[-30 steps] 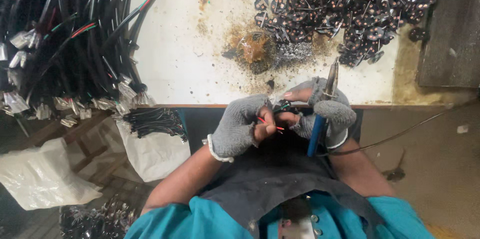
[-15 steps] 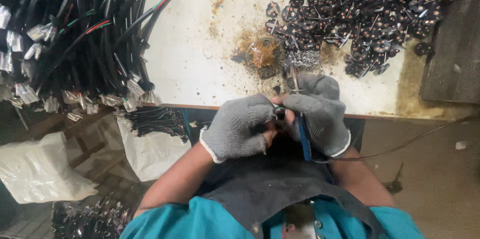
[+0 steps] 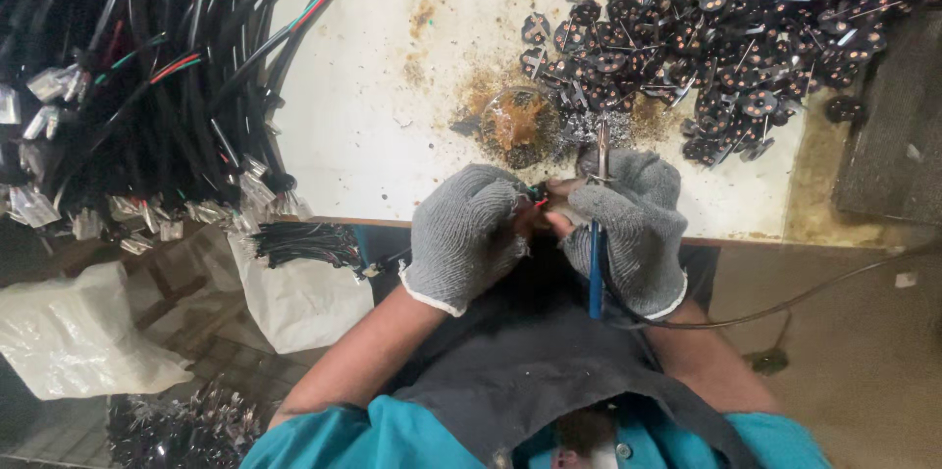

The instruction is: The person solders red and green wire ends onto small electrical plug components at a workbench, holding a wire in one hand and a soldering iron in the other, dipping wires into flux and placing finished assemblies with a pile of completed parts.

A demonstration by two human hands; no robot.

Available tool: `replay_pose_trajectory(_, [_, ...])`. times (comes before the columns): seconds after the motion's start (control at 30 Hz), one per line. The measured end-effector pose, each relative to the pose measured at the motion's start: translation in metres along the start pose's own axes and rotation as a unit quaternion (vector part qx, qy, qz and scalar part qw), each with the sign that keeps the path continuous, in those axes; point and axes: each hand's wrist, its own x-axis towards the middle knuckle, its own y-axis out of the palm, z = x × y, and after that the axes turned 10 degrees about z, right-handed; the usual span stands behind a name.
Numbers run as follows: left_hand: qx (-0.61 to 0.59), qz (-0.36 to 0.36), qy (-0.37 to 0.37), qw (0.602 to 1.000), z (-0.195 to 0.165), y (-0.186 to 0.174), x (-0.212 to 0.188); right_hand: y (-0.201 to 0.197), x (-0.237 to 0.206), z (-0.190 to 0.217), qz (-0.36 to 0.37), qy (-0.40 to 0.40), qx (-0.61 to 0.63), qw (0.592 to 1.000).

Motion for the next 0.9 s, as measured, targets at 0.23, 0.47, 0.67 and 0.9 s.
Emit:
replay_pose_trajectory(0.23, [0.002, -0.016, -0.008, 1.000, -0.005, -0.002, 0.003, 0.000, -0.002, -0.001, 0.009, -0.003, -0.025, 1.000])
replay_pose_trajectory(0.47, [0.041, -0.049, -0.007, 0.998, -0.004, 0.008, 0.002, -0.002, -0.002, 0.000, 0.002, -0.004, -0.004, 1.000])
replay_pose_trajectory(0.67, [0.073, -0.062, -0.015, 0.995, -0.004, 0.013, 0.002, -0.002, 0.003, 0.004, -0.012, -0.018, -0.052, 0.998])
replay_pose_trajectory(0.9, [0.071, -0.066, -0.004, 0.995, -0.007, 0.010, 0.006, -0.006, -0.025, -0.014, 0.004, -0.079, -0.065, 0.995])
